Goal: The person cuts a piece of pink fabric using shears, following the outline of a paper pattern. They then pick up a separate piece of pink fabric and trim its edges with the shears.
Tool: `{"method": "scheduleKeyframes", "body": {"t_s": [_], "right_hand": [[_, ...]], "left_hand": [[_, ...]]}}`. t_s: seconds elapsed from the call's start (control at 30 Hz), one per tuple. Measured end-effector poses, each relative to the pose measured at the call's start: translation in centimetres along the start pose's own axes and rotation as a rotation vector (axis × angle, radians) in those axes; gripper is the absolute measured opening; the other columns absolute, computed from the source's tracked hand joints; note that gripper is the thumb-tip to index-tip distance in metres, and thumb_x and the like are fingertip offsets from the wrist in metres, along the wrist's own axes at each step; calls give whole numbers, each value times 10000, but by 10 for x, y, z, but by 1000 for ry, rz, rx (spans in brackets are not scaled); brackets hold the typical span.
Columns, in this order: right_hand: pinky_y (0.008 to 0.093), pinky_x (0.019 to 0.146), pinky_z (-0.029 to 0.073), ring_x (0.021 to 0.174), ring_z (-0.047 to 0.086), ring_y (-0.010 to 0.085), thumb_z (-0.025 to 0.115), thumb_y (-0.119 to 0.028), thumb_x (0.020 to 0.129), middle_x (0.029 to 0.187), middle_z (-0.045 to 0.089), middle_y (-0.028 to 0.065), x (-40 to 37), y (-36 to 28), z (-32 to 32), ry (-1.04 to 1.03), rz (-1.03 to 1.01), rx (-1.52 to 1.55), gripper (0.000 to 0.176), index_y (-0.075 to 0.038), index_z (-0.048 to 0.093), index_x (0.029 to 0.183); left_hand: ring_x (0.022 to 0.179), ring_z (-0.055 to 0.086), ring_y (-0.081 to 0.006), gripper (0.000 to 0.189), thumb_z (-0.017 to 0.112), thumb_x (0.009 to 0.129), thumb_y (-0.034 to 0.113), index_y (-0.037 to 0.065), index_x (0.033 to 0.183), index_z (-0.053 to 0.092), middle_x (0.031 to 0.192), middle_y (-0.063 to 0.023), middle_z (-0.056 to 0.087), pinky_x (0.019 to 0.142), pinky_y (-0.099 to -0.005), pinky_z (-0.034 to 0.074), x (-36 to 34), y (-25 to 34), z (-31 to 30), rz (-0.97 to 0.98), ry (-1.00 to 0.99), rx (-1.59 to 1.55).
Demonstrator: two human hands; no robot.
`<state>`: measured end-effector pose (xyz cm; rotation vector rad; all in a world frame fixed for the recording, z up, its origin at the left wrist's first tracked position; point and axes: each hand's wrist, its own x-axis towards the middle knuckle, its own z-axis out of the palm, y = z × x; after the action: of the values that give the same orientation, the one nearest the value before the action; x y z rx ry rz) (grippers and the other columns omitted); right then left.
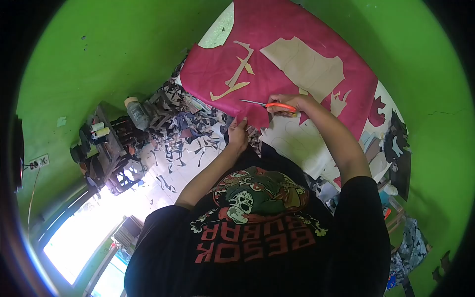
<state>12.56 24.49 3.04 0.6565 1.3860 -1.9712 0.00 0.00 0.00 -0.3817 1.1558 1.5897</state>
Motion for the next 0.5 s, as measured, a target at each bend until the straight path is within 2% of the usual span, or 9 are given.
{"method": "scheduleKeyframes", "body": {"t_s": [0.1,0.3,0.37,0.5], "right_hand": [[267,439,383,516,470,82,757,-420,925,715,517,-1,-4,-3,-4,-41,-7,34,482,-96,476,1145],[265,441,376,515,462,78,755,-411,929,698,499,-4,-18,-8,-3,-73,-13,130,477,-89,466,1128],[249,427,371,516,462,72,741,-386,945,720,505,-2,-15,-6,-5,-110,-56,147,438,-104,460,1128],[235,415,371,518,466,67,725,-358,961,742,513,5,-7,1,-14,-154,-75,175,399,-118,455,1130]], "left_hand": [[682,676,-164,254,599,1004,51,84,1254,633,953,-71,711,605,-280,568,-7,3,15,7,30,3],[721,664,-136,390,590,1003,18,62,1389,546,1005,-52,701,607,-264,547,-14,2,32,91,131,84],[797,677,-140,461,596,999,11,42,1447,489,1062,-56,695,662,-263,559,-10,-1,24,128,82,101],[874,682,-154,469,599,995,2,15,1449,481,1114,-71,688,736,-276,565,-9,3,27,136,132,127]]}}
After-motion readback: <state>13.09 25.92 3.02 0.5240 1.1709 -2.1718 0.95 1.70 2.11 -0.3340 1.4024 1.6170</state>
